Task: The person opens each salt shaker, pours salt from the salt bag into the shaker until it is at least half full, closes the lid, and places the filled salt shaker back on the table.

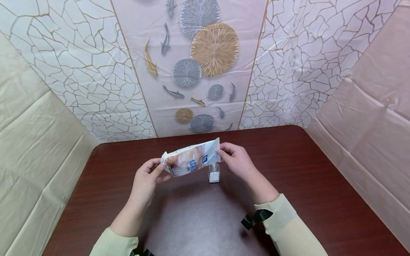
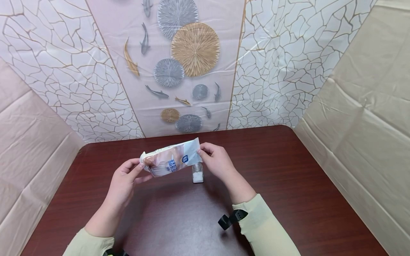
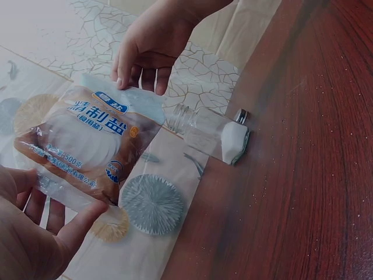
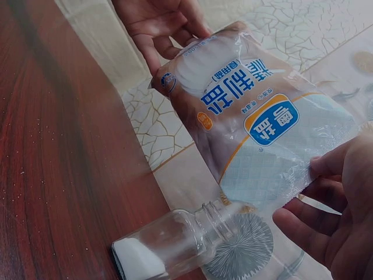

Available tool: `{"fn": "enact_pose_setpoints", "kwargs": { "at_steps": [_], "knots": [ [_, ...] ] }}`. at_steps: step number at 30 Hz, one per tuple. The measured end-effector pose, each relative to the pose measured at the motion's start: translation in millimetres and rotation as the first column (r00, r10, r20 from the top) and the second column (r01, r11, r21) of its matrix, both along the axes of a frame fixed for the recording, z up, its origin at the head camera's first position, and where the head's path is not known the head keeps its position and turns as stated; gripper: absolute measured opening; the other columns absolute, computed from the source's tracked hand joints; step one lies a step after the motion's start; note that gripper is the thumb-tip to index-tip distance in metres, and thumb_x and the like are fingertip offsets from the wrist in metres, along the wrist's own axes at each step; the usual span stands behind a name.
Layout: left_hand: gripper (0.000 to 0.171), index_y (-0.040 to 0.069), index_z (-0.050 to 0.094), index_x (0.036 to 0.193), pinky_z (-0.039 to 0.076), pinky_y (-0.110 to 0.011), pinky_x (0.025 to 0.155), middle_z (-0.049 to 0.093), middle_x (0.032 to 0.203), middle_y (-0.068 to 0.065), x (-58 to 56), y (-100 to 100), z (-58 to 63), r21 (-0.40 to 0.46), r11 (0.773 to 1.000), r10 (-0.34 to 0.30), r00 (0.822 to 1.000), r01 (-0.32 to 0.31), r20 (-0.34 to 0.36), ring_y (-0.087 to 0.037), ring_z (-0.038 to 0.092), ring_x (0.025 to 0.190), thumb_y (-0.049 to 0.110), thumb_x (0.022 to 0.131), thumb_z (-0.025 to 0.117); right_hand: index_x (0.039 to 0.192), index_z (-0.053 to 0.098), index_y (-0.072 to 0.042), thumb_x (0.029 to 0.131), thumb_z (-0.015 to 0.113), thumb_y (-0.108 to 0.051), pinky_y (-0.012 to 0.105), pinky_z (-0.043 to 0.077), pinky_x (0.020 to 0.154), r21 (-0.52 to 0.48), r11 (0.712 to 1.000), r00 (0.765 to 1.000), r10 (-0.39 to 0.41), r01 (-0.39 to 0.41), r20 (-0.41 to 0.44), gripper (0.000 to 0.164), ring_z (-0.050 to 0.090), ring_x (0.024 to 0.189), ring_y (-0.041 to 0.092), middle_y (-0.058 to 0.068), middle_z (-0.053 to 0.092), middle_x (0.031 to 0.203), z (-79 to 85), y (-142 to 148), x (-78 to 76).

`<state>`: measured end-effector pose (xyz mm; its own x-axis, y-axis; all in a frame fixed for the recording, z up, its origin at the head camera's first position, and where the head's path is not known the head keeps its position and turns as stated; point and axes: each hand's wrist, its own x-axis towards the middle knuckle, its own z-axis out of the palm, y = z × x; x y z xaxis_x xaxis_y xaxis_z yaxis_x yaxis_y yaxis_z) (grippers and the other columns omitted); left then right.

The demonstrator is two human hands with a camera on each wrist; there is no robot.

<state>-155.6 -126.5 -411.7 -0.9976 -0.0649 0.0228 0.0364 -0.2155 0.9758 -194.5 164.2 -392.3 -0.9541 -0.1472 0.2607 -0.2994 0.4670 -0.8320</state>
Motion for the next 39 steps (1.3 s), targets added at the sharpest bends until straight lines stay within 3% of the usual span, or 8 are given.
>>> {"fn": "enact_pose_setpoints", "kwargs": {
  "at_steps": [11, 19, 29, 39],
  "knots": [
    [0.014, -0.004, 0.062, 0.11, 0.059, -0.044, 0.077, 0.065, 0.099, -0.005, 0.9, -0.1, 0.6, -0.003, 1.0, 0.001, 1.0, -0.001, -0.009, -0.017, 0.065, 0.093, -0.002, 0.096, 0.061, 0.104, 0.071, -0.008, 0.098, 0.063, -0.013, 0.03, 0.053, 0.063, -0.01, 1.0, 1.0, 0.003, -0.003, 0.009, 0.012, 0.062, 0.073, 0.021, 0.006, 0.071, 0.089, 1.9, -1.5, 1.0],
    [0.014, -0.004, 0.061, 0.11, 0.059, -0.044, 0.077, 0.064, 0.099, -0.005, 1.0, -0.3, 1.0, 0.002, 1.0, 0.004, 1.0, -0.004, -0.008, -0.017, 0.065, 0.093, -0.003, 0.096, 0.059, 0.105, 0.071, -0.007, 0.098, 0.062, -0.012, 0.03, 0.053, 0.062, -0.019, 1.0, 1.0, 0.012, -0.012, 0.004, 0.012, 0.063, 0.079, 0.039, 0.008, 0.07, 0.089, 1.5, -1.4, 0.1],
    [0.013, -0.003, 0.062, 0.109, 0.059, -0.044, 0.077, 0.065, 0.098, -0.004, 1.8, -1.1, 0.7, 0.003, 1.0, 0.013, 1.0, -0.013, -0.004, -0.016, 0.065, 0.093, -0.003, 0.096, 0.06, 0.103, 0.072, -0.01, 0.098, 0.062, -0.013, 0.03, 0.049, 0.053, -0.007, 1.0, 1.0, 0.008, -0.008, 0.008, 0.011, 0.061, 0.071, 0.019, 0.006, 0.07, 0.086, 2.6, -2.8, 0.5],
    [0.014, -0.002, 0.062, 0.11, 0.059, -0.045, 0.078, 0.065, 0.1, -0.004, 3.3, -2.3, 0.2, 0.007, 1.0, 0.016, 1.0, -0.016, 0.006, -0.017, 0.065, 0.093, -0.003, 0.096, 0.059, 0.103, 0.072, -0.01, 0.098, 0.062, -0.015, 0.032, 0.049, 0.051, -0.008, 1.0, 1.0, 0.004, -0.004, 0.021, 0.012, 0.062, 0.074, 0.029, 0.006, 0.07, 0.087, 2.0, -3.6, 1.4]
  ]
}}
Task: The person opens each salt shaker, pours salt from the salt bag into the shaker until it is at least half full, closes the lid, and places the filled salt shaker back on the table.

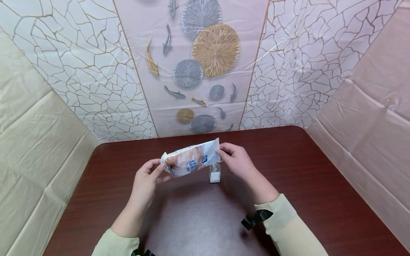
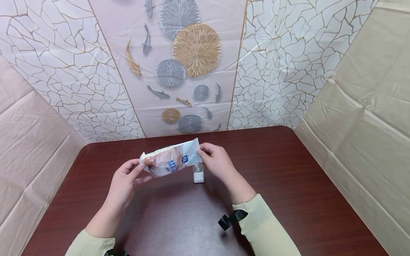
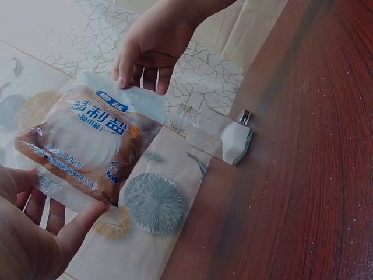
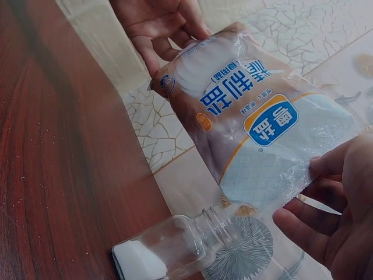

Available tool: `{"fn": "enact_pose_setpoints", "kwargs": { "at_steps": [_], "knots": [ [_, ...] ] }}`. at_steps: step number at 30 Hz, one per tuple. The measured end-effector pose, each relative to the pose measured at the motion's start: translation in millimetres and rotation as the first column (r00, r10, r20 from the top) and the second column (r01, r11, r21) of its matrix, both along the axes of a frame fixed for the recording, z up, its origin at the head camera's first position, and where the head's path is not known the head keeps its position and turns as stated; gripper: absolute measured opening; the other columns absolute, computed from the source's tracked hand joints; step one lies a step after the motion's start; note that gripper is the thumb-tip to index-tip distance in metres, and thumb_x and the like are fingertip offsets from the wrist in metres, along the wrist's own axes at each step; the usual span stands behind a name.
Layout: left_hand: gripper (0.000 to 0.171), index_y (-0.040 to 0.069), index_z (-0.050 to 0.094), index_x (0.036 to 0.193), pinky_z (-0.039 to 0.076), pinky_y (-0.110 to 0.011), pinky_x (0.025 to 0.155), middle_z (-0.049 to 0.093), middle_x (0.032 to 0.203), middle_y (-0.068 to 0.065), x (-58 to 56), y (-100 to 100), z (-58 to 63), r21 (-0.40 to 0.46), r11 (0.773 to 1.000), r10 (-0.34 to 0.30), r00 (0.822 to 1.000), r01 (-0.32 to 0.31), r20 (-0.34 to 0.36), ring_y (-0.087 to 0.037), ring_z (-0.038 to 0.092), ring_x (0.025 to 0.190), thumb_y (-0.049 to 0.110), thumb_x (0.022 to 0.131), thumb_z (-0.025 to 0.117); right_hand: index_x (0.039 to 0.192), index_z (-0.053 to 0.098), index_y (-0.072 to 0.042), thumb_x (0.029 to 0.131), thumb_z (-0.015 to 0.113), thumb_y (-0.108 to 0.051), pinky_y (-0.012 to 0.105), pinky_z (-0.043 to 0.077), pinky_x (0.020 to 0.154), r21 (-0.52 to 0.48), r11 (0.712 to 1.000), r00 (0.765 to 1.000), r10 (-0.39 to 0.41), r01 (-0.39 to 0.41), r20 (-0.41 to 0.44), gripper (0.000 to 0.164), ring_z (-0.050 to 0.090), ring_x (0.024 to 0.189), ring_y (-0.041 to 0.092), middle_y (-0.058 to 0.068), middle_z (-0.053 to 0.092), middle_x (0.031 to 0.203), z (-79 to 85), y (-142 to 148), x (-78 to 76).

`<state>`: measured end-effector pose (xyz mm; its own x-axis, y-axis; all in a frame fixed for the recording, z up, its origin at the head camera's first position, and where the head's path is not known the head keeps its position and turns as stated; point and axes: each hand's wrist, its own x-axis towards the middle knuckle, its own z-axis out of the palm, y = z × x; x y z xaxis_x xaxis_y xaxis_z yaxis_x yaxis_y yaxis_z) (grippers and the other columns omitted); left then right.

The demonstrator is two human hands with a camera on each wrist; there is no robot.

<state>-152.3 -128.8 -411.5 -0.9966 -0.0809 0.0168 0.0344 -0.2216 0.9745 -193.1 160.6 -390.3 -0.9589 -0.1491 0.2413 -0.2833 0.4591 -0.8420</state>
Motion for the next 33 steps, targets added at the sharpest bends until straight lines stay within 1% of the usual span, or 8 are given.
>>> {"fn": "enact_pose_setpoints", "kwargs": {
  "at_steps": [4, 9, 17, 21, 24, 25, 28, 33],
  "knots": [
    [0.016, -0.004, 0.062, 0.111, 0.059, -0.045, 0.079, 0.064, 0.102, -0.005, -0.3, 0.3, 0.2, -0.003, 1.0, -0.005, 1.0, 0.005, 0.007, -0.017, 0.065, 0.094, -0.003, 0.096, 0.059, 0.103, 0.072, -0.011, 0.098, 0.063, -0.014, 0.031, 0.049, 0.051, 0.002, 1.0, 1.0, -0.004, 0.004, -0.004, 0.011, 0.061, 0.073, 0.024, 0.005, 0.07, 0.087, -0.4, 0.2, 0.0],
    [0.017, -0.006, 0.061, 0.113, 0.059, -0.045, 0.079, 0.065, 0.103, -0.006, -1.0, 0.7, 0.2, -0.011, 1.0, -0.007, 1.0, 0.007, 0.007, -0.018, 0.066, 0.095, -0.003, 0.096, 0.059, 0.103, 0.072, -0.012, 0.098, 0.062, -0.015, 0.032, 0.045, 0.044, -0.013, 1.0, 1.0, -0.01, 0.01, 0.016, 0.011, 0.059, 0.071, 0.027, 0.007, 0.068, 0.083, -0.9, 0.8, 0.6],
    [0.017, -0.007, 0.061, 0.113, 0.059, -0.044, 0.079, 0.065, 0.104, -0.007, -2.0, 1.4, -0.5, -0.013, 1.0, -0.007, 1.0, 0.007, 0.008, -0.018, 0.067, 0.095, -0.003, 0.096, 0.059, 0.103, 0.072, -0.01, 0.098, 0.062, -0.014, 0.03, 0.047, 0.049, -0.004, 1.0, 1.0, -0.014, 0.014, 0.008, 0.011, 0.06, 0.072, 0.023, 0.006, 0.069, 0.084, -1.5, 1.8, -0.3],
    [0.016, -0.007, 0.061, 0.112, 0.059, -0.044, 0.079, 0.065, 0.103, -0.007, -2.5, 1.9, -0.5, -0.014, 1.0, -0.008, 1.0, 0.008, 0.013, -0.019, 0.067, 0.095, -0.003, 0.096, 0.059, 0.103, 0.071, -0.01, 0.098, 0.062, -0.014, 0.03, 0.046, 0.049, -0.008, 1.0, 1.0, -0.014, 0.014, 0.014, 0.011, 0.06, 0.074, 0.029, 0.007, 0.069, 0.084, -2.1, 2.4, -0.7],
    [0.016, -0.006, 0.061, 0.111, 0.059, -0.044, 0.079, 0.065, 0.103, -0.007, -2.8, 2.4, -0.6, -0.008, 1.0, -0.011, 1.0, 0.011, 0.003, -0.018, 0.067, 0.094, -0.003, 0.096, 0.059, 0.104, 0.071, -0.01, 0.098, 0.062, -0.015, 0.03, 0.045, 0.048, -0.009, 1.0, 1.0, -0.016, 0.016, 0.018, 0.011, 0.06, 0.074, 0.032, 0.007, 0.068, 0.084, -2.1, 2.6, -0.7],
    [0.015, -0.005, 0.062, 0.111, 0.059, -0.044, 0.078, 0.065, 0.102, -0.007, -3.0, 2.5, -0.8, -0.007, 1.0, -0.011, 1.0, 0.011, -0.001, -0.018, 0.066, 0.094, -0.003, 0.096, 0.059, 0.104, 0.071, -0.01, 0.098, 0.062, -0.015, 0.03, 0.045, 0.047, -0.009, 1.0, 1.0, -0.017, 0.017, 0.019, 0.011, 0.06, 0.074, 0.032, 0.008, 0.068, 0.084, -2.1, 2.7, -0.8],
    [0.014, -0.004, 0.062, 0.11, 0.059, -0.044, 0.078, 0.065, 0.1, -0.007, -3.5, 2.8, -1.2, -0.005, 1.0, -0.01, 1.0, 0.01, -0.01, -0.018, 0.066, 0.093, -0.003, 0.096, 0.06, 0.103, 0.071, -0.011, 0.098, 0.062, -0.015, 0.03, 0.045, 0.046, -0.004, 1.0, 1.0, -0.022, 0.022, 0.015, 0.011, 0.058, 0.071, 0.026, 0.008, 0.067, 0.083, -2.1, 2.9, -0.9],
    [0.013, -0.004, 0.062, 0.109, 0.059, -0.044, 0.077, 0.064, 0.1, -0.006, -3.8, 3.4, -0.6, -0.014, 1.0, -0.008, 1.0, 0.008, -0.009, -0.018, 0.065, 0.094, -0.002, 0.096, 0.06, 0.103, 0.071, -0.011, 0.098, 0.062, -0.014, 0.03, 0.045, 0.046, -0.012, 1.0, 1.0, -0.021, 0.021, 0.016, 0.011, 0.058, 0.071, 0.027, 0.009, 0.067, 0.083, -2.3, 3.2, -0.6]
  ]
}}
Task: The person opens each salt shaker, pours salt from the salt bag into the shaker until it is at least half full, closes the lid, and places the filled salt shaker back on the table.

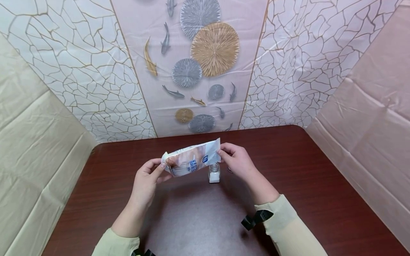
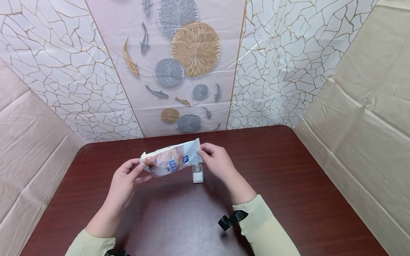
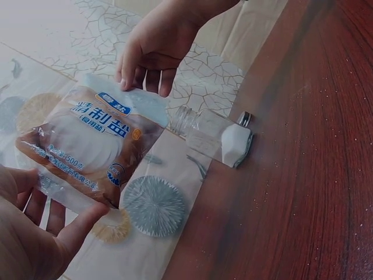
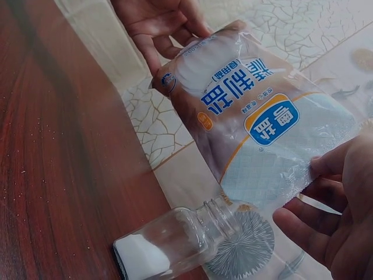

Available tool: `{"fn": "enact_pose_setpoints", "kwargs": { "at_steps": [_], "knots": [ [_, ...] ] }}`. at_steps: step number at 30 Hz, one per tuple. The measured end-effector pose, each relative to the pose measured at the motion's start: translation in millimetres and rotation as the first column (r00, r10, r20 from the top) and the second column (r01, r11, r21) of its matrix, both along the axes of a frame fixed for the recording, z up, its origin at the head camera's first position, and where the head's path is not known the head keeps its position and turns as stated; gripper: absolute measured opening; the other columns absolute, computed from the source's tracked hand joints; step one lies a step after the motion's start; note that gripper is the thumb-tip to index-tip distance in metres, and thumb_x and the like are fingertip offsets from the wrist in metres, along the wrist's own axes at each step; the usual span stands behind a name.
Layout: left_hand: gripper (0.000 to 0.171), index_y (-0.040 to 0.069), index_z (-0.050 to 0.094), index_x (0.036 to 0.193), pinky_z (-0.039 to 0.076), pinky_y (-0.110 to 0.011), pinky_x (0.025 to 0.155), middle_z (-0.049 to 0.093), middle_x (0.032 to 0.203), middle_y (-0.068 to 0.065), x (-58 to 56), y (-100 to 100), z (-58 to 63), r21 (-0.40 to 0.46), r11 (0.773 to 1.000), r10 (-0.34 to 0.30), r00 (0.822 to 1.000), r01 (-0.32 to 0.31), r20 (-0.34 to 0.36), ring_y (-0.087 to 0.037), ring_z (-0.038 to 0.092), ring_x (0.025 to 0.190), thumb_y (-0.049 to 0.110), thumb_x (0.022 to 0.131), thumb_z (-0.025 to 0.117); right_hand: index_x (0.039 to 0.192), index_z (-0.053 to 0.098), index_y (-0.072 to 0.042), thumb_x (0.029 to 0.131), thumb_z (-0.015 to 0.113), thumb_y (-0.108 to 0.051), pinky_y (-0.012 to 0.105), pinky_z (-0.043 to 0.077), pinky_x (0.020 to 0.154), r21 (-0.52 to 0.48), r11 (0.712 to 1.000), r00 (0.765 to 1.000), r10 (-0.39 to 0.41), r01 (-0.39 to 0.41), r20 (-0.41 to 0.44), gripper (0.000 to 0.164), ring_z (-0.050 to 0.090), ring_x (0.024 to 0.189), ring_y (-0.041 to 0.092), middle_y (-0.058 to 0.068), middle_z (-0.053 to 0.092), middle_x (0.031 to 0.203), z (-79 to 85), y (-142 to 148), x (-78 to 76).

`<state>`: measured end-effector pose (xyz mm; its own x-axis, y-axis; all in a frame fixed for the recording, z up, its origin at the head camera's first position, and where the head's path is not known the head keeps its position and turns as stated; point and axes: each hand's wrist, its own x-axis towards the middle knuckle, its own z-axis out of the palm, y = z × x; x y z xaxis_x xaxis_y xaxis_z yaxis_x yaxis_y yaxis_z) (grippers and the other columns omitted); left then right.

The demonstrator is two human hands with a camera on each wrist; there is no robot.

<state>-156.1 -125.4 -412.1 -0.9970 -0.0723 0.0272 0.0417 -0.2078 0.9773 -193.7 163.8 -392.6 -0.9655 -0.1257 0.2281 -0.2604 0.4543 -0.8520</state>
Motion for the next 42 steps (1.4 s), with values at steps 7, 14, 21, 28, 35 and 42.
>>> {"fn": "enact_pose_setpoints", "kwargs": {
  "at_steps": [7, 14, 21, 28, 35, 42],
  "knots": [
    [0.015, -0.006, 0.061, 0.111, 0.059, -0.044, 0.078, 0.064, 0.102, -0.007, 0.3, 0.2, 1.4, -0.019, 1.0, 0.0, 1.0, 0.001, 0.01, -0.018, 0.065, 0.096, -0.001, 0.097, 0.06, 0.103, 0.071, -0.01, 0.098, 0.063, -0.015, 0.03, 0.044, 0.044, -0.017, 1.0, 1.0, 0.001, -0.001, 0.008, 0.011, 0.057, 0.067, 0.03, 0.014, 0.067, 0.083, -1.4, 0.4, 0.0],
    [0.016, -0.006, 0.061, 0.111, 0.059, -0.044, 0.078, 0.063, 0.101, -0.008, 0.3, 0.2, 1.5, -0.025, 1.0, -0.001, 1.0, 0.001, 0.014, -0.019, 0.065, 0.095, 0.0, 0.097, 0.06, 0.103, 0.071, -0.01, 0.098, 0.063, -0.015, 0.03, 0.045, 0.046, 0.002, 1.0, 1.0, -0.003, 0.003, -0.007, 0.01, 0.058, 0.068, 0.027, 0.01, 0.068, 0.082, -2.4, 0.6, -0.8],
    [0.016, -0.006, 0.061, 0.112, 0.059, -0.044, 0.078, 0.063, 0.102, -0.008, 0.3, 0.3, 1.7, -0.026, 1.0, -0.006, 1.0, 0.006, 0.004, -0.019, 0.065, 0.096, -0.001, 0.097, 0.06, 0.104, 0.071, -0.011, 0.098, 0.063, -0.015, 0.031, 0.046, 0.047, 0.007, 1.0, 1.0, -0.006, 0.006, -0.005, 0.011, 0.059, 0.071, 0.028, 0.008, 0.068, 0.084, -4.0, 1.1, -1.4],
    [0.016, -0.006, 0.061, 0.112, 0.059, -0.044, 0.078, 0.063, 0.102, -0.008, 0.4, 0.2, 2.2, -0.03, 1.0, -0.005, 1.0, 0.006, 0.01, -0.019, 0.064, 0.096, -0.001, 0.097, 0.06, 0.104, 0.071, -0.01, 0.098, 0.063, -0.014, 0.031, 0.047, 0.049, 0.006, 1.0, 1.0, -0.006, 0.006, -0.012, 0.011, 0.059, 0.071, 0.024, 0.007, 0.069, 0.085, -4.2, 0.8, -1.0],
    [0.016, -0.006, 0.061, 0.112, 0.059, -0.043, 0.077, 0.063, 0.101, -0.008, 1.1, -0.4, 2.3, -0.025, 1.0, -0.001, 1.0, 0.001, 0.009, -0.019, 0.064, 0.095, -0.001, 0.097, 0.06, 0.103, 0.071, -0.011, 0.098, 0.063, -0.015, 0.031, 0.047, 0.048, 0.015, 1.0, 1.0, -0.007, 0.007, -0.012, 0.011, 0.058, 0.07, 0.022, 0.007, 0.068, 0.084, -4.2, 0.0, -1.8],
    [0.017, -0.007, 0.061, 0.113, 0.059, -0.043, 0.077, 0.064, 0.102, -0.007, 1.3, -1.5, 1.5, -0.028, 1.0, 0.001, 1.0, 0.0, 0.01, -0.019, 0.065, 0.095, -0.001, 0.096, 0.06, 0.104, 0.072, -0.01, 0.098, 0.063, -0.014, 0.031, 0.049, 0.054, 0.031, 1.0, 1.0, 0.0, 0.001, -0.03, 0.011, 0.06, 0.072, 0.022, 0.005, 0.069, 0.085, -3.0, -0.8, -2.6]
  ]
}}
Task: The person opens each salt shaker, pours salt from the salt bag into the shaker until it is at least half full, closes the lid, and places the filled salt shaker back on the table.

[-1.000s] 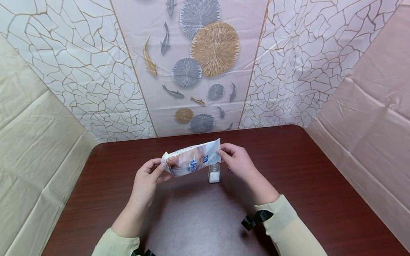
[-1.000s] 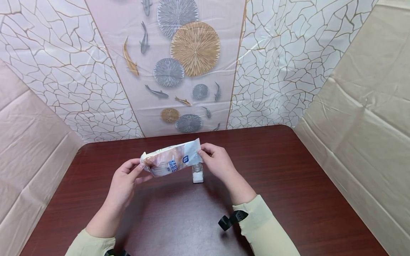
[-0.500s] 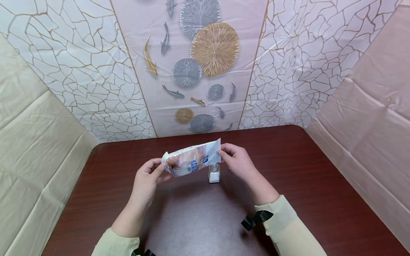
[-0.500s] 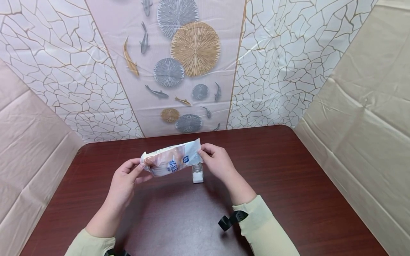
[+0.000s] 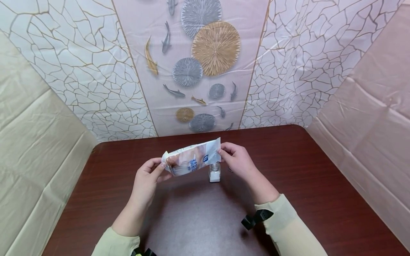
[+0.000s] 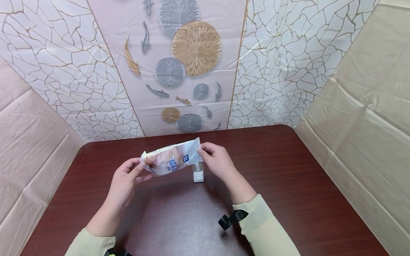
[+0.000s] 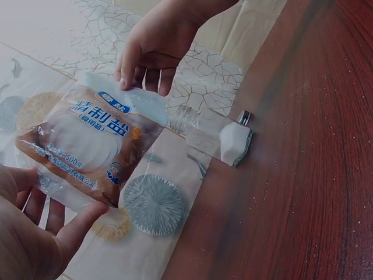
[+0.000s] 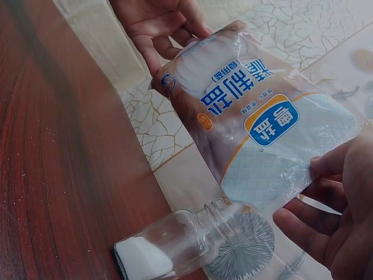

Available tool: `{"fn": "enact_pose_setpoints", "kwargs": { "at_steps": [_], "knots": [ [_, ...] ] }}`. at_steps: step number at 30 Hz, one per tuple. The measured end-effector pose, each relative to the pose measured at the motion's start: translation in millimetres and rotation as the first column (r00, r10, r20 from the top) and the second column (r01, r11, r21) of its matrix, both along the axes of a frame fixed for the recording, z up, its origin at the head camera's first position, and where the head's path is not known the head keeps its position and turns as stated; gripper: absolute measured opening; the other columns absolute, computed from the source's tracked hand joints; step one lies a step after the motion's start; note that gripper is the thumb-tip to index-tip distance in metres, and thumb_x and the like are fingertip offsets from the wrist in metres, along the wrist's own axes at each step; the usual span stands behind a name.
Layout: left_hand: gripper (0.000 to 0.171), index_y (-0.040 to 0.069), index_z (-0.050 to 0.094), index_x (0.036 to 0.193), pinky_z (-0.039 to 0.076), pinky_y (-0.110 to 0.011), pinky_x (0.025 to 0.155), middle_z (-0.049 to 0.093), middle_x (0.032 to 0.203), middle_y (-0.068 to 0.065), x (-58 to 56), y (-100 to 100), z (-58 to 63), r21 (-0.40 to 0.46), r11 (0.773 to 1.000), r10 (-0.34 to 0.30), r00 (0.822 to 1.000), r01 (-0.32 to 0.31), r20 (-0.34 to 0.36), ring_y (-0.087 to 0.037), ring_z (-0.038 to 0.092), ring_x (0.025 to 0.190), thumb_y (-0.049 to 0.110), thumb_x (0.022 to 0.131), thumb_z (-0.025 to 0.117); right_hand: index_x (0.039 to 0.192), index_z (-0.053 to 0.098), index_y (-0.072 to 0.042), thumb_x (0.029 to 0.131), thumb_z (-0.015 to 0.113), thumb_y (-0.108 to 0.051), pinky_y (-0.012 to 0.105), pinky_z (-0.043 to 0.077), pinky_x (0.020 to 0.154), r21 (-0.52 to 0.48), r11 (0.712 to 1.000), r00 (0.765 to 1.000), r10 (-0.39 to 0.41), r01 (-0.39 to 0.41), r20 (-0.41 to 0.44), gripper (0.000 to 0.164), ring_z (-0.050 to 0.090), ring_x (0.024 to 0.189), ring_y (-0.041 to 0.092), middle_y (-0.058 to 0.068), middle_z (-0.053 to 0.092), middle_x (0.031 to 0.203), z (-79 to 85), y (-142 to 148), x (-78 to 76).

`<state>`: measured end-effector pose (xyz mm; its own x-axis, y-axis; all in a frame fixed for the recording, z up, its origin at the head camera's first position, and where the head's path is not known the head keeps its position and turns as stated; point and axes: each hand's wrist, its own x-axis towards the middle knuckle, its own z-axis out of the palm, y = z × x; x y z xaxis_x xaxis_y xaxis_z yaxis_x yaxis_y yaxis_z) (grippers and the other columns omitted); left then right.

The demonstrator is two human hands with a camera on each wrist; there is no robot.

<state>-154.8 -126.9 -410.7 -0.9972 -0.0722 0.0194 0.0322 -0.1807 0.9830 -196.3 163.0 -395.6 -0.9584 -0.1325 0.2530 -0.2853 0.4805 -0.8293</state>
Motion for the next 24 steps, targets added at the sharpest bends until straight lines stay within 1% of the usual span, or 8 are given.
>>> {"fn": "enact_pose_setpoints", "kwargs": {
  "at_steps": [3, 7, 10, 18, 24],
  "knots": [
    [0.017, -0.007, 0.061, 0.113, 0.059, -0.043, 0.077, 0.064, 0.102, -0.007, 0.2, 0.0, -0.1, 0.0, 1.0, 0.002, 1.0, -0.002, -0.003, -0.019, 0.065, 0.095, -0.001, 0.096, 0.06, 0.103, 0.072, -0.01, 0.098, 0.063, -0.014, 0.03, 0.048, 0.054, 0.002, 1.0, 1.0, 0.001, -0.001, 0.0, 0.011, 0.059, 0.071, 0.021, 0.006, 0.069, 0.084, 1.2, -0.1, 0.2],
    [0.016, -0.007, 0.061, 0.112, 0.059, -0.044, 0.077, 0.064, 0.102, -0.007, 0.4, 0.3, -0.1, 0.002, 1.0, 0.002, 1.0, -0.002, -0.009, -0.019, 0.065, 0.095, -0.001, 0.096, 0.06, 0.103, 0.071, -0.01, 0.098, 0.063, -0.015, 0.03, 0.046, 0.048, -0.008, 1.0, 1.0, -0.002, 0.002, 0.012, 0.011, 0.058, 0.069, 0.021, 0.007, 0.068, 0.082, 2.2, -0.2, 1.0],
    [0.016, -0.007, 0.061, 0.112, 0.059, -0.044, 0.077, 0.064, 0.102, -0.007, 0.4, 0.3, -0.2, 0.003, 1.0, 0.002, 1.0, -0.002, -0.011, -0.019, 0.065, 0.095, -0.002, 0.096, 0.06, 0.103, 0.071, -0.01, 0.098, 0.063, -0.015, 0.03, 0.045, 0.046, -0.011, 1.0, 1.0, -0.004, 0.004, 0.016, 0.011, 0.057, 0.068, 0.021, 0.008, 0.067, 0.081, 2.3, -0.2, 1.6],
    [0.016, -0.007, 0.061, 0.112, 0.06, -0.044, 0.076, 0.064, 0.102, -0.008, 0.1, 0.6, 0.1, 0.002, 1.0, -0.002, 1.0, 0.002, -0.018, -0.019, 0.065, 0.093, -0.001, 0.096, 0.06, 0.103, 0.071, -0.01, 0.098, 0.063, -0.015, 0.03, 0.045, 0.045, -0.017, 1.0, 1.0, -0.008, 0.009, 0.027, 0.011, 0.056, 0.066, 0.021, 0.009, 0.067, 0.082, 3.0, 0.0, 3.3],
    [0.016, -0.006, 0.062, 0.111, 0.06, -0.043, 0.076, 0.064, 0.101, -0.007, 0.1, 0.8, 0.7, 0.005, 1.0, -0.001, 1.0, 0.001, -0.018, -0.019, 0.065, 0.093, -0.002, 0.096, 0.06, 0.102, 0.071, -0.009, 0.098, 0.063, -0.014, 0.029, 0.046, 0.048, -0.017, 1.0, 1.0, -0.011, 0.011, 0.015, 0.01, 0.059, 0.07, 0.024, 0.01, 0.068, 0.083, 2.7, -0.5, 4.2]
  ]
}}
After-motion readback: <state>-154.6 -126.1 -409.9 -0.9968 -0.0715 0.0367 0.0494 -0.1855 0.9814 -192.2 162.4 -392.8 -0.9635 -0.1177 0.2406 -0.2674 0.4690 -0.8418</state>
